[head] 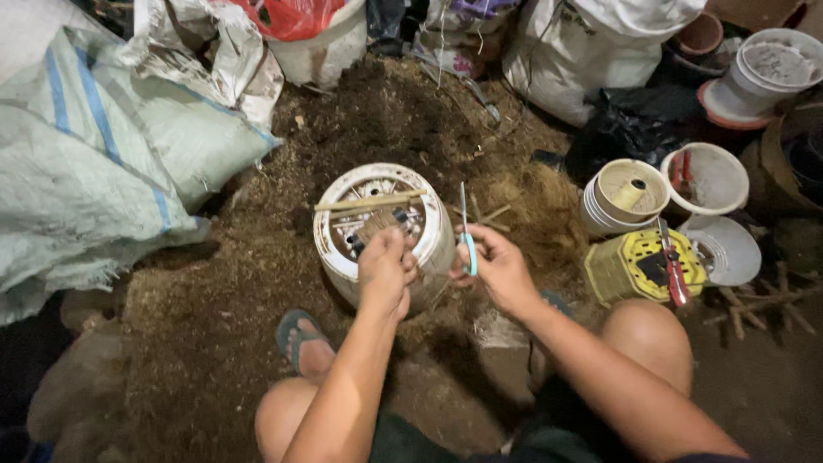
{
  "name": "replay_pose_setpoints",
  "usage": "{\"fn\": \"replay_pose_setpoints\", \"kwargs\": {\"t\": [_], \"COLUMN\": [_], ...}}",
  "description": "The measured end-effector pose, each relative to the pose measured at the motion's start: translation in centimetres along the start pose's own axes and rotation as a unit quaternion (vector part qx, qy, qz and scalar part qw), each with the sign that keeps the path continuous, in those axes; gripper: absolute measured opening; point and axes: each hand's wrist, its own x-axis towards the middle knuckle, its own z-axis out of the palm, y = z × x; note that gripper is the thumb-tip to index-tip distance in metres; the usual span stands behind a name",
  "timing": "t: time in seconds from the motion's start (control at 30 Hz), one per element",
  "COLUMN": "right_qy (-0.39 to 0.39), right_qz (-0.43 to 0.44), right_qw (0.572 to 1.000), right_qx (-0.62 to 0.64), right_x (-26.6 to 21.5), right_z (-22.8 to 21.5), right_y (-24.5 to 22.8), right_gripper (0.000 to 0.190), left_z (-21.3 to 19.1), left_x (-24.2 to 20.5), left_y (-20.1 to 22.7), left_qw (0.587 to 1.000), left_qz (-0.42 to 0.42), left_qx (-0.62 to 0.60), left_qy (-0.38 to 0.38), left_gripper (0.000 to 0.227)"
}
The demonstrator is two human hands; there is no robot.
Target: The person winds natural fiber onto a small spool using a manual rotating device. They repeatedly tie knots, cut excess fiber with scissors, and reattach the fiber to continue winding.
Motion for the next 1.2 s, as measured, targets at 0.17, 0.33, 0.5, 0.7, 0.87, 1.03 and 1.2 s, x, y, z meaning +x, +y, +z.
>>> {"fn": "replay_pose_setpoints", "kwargs": {"t": [0.17,0.33,0.5,0.7,0.87,1.03,1.2], "right_qy": [-0.072,-0.089,-0.073,-0.051,-0.026,-0.159,-0.151], "right_qz": [0.011,0.024,0.008,-0.064,-0.151,-0.060,-0.034], "right_qw": [0.824,0.690,0.689,0.692,0.797,0.962,0.970], "right_qx": [-0.562,-0.718,-0.721,-0.718,-0.584,-0.215,-0.185], "right_x": [6.8,10.7,12.2,13.0,9.5,2.7,2.1], "right_z": [-1.2,1.2,2.2,3.2,3.3,1.5,1.3], "right_y": [0.4,3.0,7.5,8.7,1.0,-5.5,-5.9], "right_gripper": [0.039,0.041,0.022,0.018,0.029,0.042,0.026], "left_z": [-2.3,-2.4,-3.2,-1.5,0.2,0.8,1.8], "left_x": [-0.5,-0.9,-0.7,-1.1,-0.4,0.0,0.0], "left_y": [2.0,4.3,5.1,4.0,3.0,0.9,-0.6], "left_qw": [0.999,0.991,0.987,0.995,0.996,0.996,0.989], "left_qz": [0.015,0.051,0.102,0.023,0.029,0.014,0.055], "left_qx": [0.024,0.097,0.114,0.087,0.084,0.086,0.120], "left_qy": [0.034,0.080,0.055,0.044,0.018,-0.016,-0.061], "left_gripper": [0.006,0.010,0.013,0.013,0.013,0.014,0.015]}}
